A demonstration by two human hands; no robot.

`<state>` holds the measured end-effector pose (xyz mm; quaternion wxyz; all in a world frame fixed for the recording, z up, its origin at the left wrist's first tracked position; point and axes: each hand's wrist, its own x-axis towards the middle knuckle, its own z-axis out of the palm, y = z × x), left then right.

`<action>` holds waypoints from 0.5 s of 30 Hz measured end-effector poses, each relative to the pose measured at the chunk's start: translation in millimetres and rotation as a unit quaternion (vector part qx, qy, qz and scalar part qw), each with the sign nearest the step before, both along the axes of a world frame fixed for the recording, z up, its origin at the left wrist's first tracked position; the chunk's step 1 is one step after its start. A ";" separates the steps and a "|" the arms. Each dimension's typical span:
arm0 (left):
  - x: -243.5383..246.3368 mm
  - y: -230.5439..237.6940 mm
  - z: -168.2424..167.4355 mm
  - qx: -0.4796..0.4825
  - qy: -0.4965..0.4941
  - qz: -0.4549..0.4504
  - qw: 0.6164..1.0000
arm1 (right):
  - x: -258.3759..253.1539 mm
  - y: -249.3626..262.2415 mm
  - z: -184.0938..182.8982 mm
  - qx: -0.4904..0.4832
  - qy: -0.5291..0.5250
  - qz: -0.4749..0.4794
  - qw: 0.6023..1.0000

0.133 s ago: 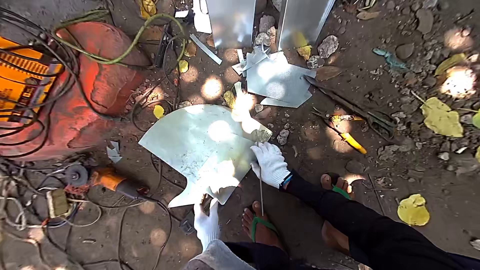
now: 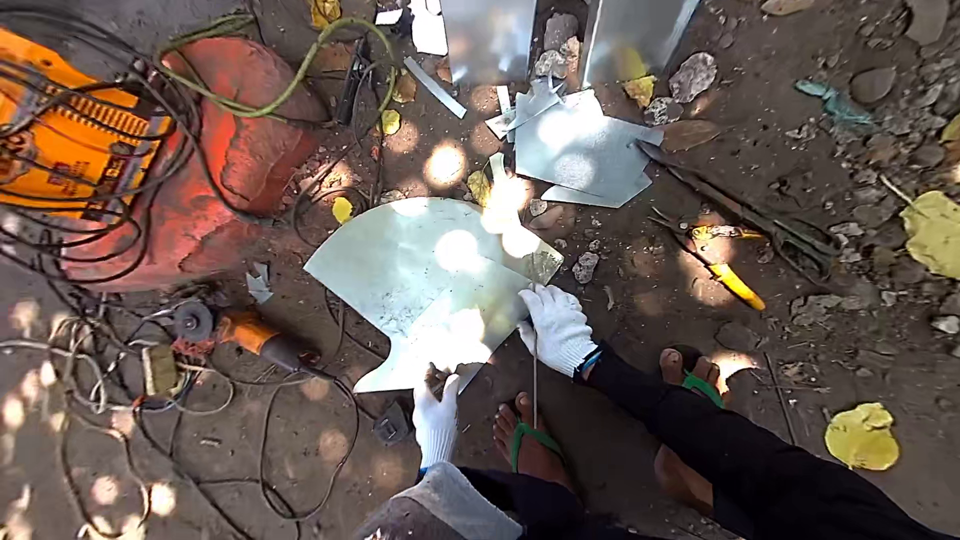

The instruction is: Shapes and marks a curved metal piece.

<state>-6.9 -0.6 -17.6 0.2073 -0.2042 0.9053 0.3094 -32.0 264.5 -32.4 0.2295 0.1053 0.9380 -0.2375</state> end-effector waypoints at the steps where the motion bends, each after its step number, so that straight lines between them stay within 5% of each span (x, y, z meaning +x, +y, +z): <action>1: 1.4 2.0 -2.4 -0.009 -0.005 0.001 1.000 | 1.2 -0.5 0.6 0.002 0.002 -0.007 1.000; 5: 3.9 -4.6 -9.2 0.045 0.019 0.106 0.993 | -3.1 8.7 14.1 -0.039 0.042 -0.103 0.993; 9: 9.9 -10.6 -16.4 0.181 0.067 0.198 0.961 | -16.4 24.1 40.1 -0.199 0.057 -0.182 0.961; 13: 18.7 10.8 -2.9 0.291 0.097 0.148 0.940 | -25.1 69.0 64.2 -0.431 0.109 -0.310 0.840; 15: 14.1 19.6 7.2 0.313 0.091 0.036 0.945 | -31.2 103.7 73.8 -0.507 0.161 -0.325 0.782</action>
